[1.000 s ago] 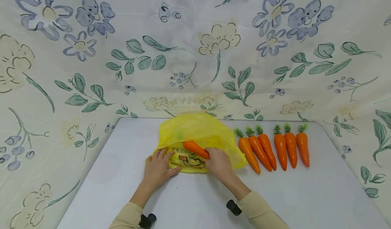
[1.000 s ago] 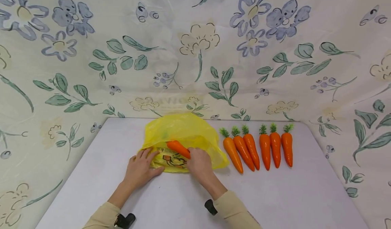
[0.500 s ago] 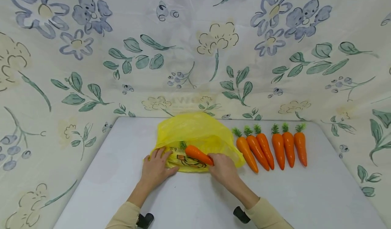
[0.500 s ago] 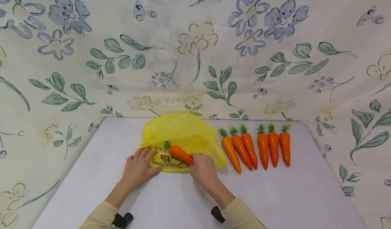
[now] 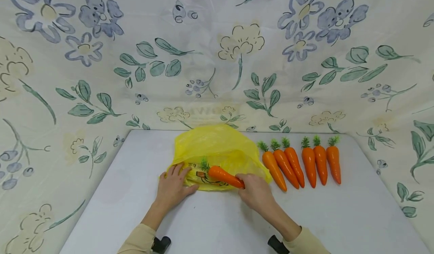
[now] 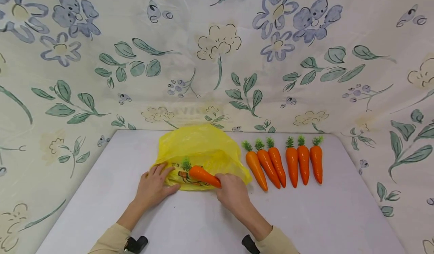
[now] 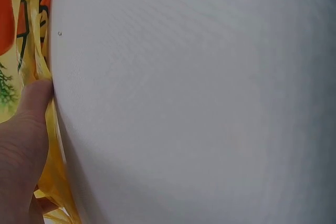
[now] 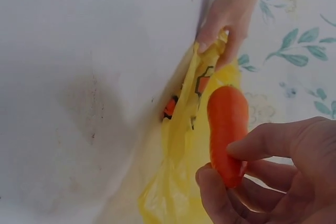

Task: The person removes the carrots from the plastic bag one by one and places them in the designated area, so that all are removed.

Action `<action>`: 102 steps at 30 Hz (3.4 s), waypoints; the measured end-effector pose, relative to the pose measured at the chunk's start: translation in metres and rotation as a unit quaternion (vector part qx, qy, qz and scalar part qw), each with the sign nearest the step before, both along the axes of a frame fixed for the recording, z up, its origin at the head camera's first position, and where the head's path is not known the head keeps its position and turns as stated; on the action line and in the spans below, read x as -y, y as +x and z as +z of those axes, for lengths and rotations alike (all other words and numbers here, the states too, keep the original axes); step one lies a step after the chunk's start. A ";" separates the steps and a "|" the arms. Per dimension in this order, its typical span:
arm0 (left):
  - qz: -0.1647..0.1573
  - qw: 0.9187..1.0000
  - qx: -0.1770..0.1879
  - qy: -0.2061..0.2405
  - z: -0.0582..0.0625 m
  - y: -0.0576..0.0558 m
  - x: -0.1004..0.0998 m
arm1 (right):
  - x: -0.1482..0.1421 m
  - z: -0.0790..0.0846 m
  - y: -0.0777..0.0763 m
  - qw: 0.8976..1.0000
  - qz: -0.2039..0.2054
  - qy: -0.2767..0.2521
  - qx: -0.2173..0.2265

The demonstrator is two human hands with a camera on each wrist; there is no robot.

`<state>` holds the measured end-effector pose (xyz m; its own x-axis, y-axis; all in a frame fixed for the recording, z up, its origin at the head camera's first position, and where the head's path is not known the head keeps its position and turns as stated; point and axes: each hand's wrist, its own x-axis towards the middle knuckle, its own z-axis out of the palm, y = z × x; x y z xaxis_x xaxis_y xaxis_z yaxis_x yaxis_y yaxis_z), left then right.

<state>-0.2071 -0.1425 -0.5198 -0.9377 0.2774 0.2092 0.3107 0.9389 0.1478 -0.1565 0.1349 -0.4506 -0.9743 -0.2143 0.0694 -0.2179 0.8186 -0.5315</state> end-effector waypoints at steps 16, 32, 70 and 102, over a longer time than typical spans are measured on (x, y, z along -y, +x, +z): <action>0.001 1.000 0.002 0.001 -0.001 0.000 0.000 | -0.010 0.012 0.006 1.000 0.016 -0.012 -0.008; -0.002 1.000 -0.006 0.004 -0.001 -0.001 0.001 | -0.045 0.025 -0.004 0.990 -0.075 -0.081 -0.093; -0.003 1.000 -0.001 0.011 -0.001 -0.002 0.001 | -0.279 -0.015 -0.016 0.883 -0.461 -0.083 0.033; -0.009 1.000 -0.007 0.007 -0.002 -0.004 0.000 | -0.293 -0.048 -0.012 0.919 -0.360 0.000 0.163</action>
<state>-0.2113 -0.1428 -0.5217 -0.9294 0.2912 0.2269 0.3300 0.9308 0.1569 -0.1685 0.4282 -0.4982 -0.8324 0.4940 -0.2510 0.5508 0.6876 -0.4731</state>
